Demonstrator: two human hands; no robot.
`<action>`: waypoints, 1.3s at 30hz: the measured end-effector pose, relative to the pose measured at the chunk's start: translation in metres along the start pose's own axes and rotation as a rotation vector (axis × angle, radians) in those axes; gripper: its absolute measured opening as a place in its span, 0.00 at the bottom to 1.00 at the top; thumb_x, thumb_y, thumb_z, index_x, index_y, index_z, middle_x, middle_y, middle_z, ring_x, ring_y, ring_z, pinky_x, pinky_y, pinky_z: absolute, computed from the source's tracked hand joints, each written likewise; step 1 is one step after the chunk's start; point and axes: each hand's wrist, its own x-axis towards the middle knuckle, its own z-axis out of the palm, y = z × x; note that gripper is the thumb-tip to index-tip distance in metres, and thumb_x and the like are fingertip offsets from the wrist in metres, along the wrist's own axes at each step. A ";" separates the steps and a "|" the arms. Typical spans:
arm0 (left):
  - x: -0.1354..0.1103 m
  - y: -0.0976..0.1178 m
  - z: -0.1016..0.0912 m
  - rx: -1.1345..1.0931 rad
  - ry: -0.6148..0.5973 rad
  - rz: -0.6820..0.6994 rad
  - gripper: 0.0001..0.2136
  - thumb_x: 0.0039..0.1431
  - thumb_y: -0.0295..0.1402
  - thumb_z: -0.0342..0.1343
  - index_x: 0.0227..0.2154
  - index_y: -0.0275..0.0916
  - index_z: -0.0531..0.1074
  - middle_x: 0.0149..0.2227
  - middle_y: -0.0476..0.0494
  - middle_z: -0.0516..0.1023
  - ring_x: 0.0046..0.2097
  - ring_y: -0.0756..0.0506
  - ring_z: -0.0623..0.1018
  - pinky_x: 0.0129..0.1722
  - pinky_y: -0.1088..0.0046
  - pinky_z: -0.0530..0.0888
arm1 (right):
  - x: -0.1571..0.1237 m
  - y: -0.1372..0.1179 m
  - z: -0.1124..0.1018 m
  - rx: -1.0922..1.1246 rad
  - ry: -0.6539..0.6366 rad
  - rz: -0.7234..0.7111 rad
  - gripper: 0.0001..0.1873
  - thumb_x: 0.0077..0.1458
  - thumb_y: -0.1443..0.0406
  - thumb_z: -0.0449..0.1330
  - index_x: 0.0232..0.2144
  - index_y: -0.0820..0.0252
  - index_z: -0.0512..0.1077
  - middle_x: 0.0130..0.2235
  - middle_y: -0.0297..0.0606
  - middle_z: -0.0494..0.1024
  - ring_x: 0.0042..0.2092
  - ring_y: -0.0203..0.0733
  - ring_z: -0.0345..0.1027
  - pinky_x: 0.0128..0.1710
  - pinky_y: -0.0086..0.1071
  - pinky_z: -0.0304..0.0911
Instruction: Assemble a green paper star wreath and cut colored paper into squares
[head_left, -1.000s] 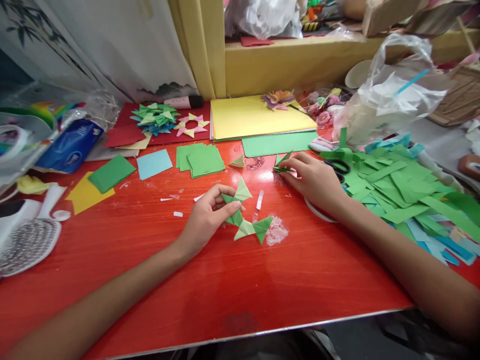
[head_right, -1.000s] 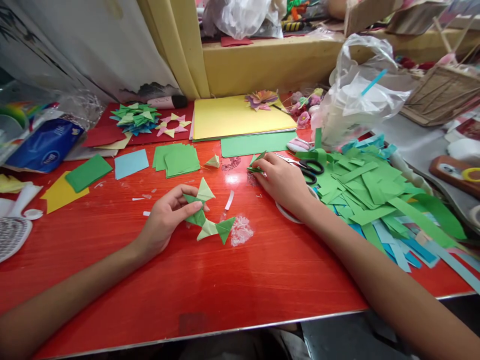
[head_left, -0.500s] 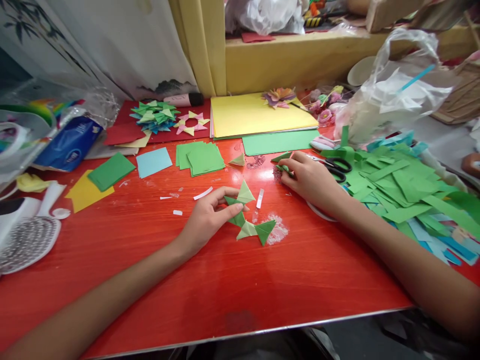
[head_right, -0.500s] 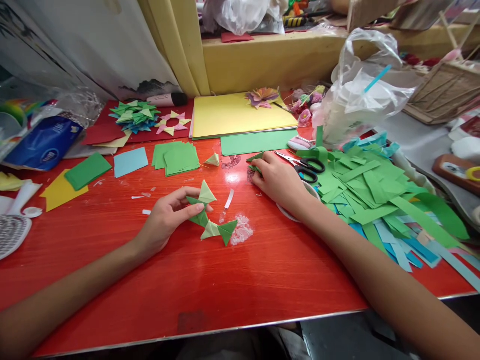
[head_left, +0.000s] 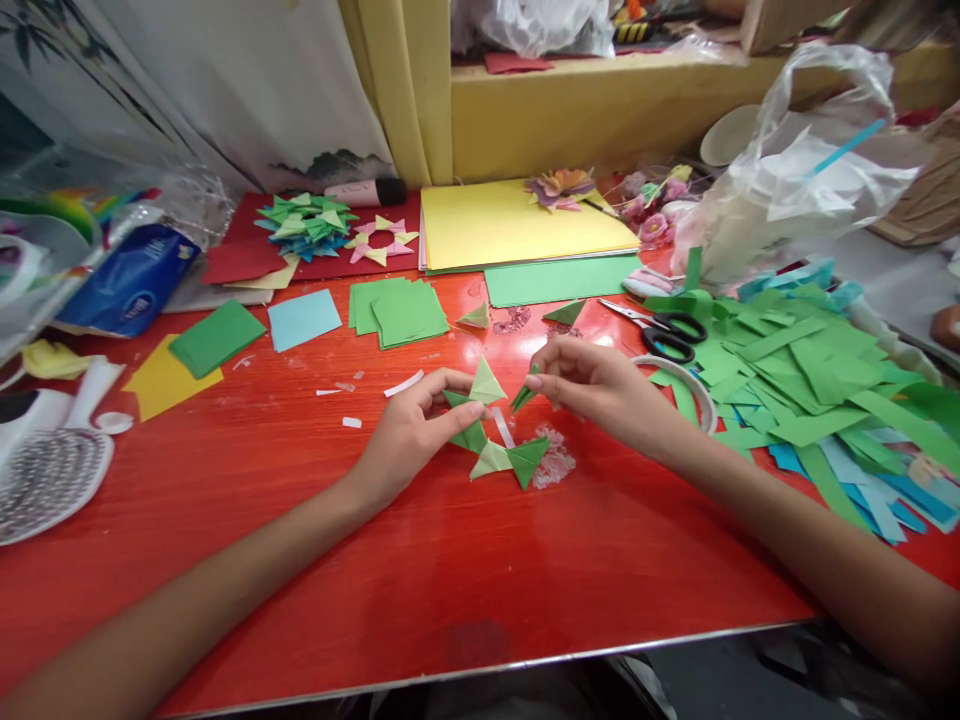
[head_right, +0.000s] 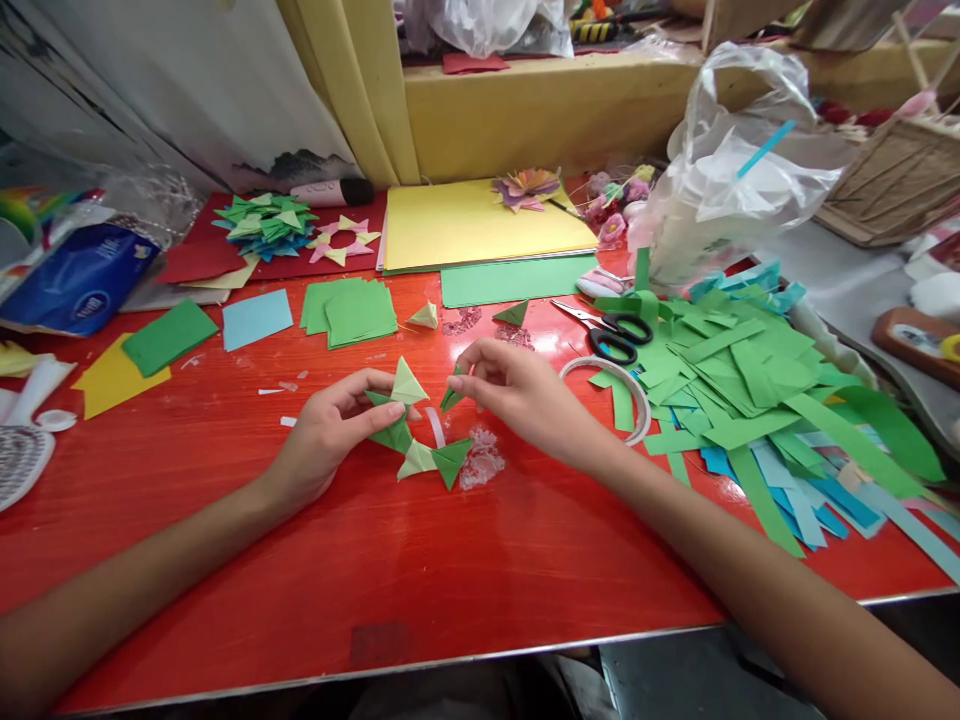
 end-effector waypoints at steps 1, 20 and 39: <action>0.000 0.000 0.000 0.000 -0.001 -0.002 0.10 0.51 0.37 0.58 0.34 0.37 0.70 0.34 0.46 0.77 0.34 0.48 0.76 0.34 0.74 0.72 | -0.001 0.000 0.004 0.069 0.011 0.009 0.12 0.54 0.58 0.56 0.28 0.61 0.62 0.24 0.29 0.59 0.25 0.29 0.51 0.23 0.26 0.48; -0.004 0.000 0.001 0.030 0.049 0.098 0.08 0.52 0.36 0.58 0.34 0.39 0.70 0.32 0.48 0.76 0.32 0.50 0.76 0.31 0.76 0.74 | -0.010 -0.007 0.019 0.648 0.160 0.059 0.06 0.55 0.62 0.57 0.34 0.59 0.69 0.31 0.32 0.73 0.32 0.31 0.71 0.31 0.23 0.68; -0.009 -0.002 -0.001 0.170 0.013 0.622 0.09 0.53 0.20 0.54 0.34 0.40 0.70 0.39 0.48 0.75 0.42 0.49 0.74 0.42 0.72 0.71 | -0.026 -0.025 0.018 -0.159 0.159 -0.445 0.07 0.54 0.73 0.57 0.37 0.61 0.69 0.34 0.32 0.76 0.33 0.31 0.70 0.32 0.24 0.67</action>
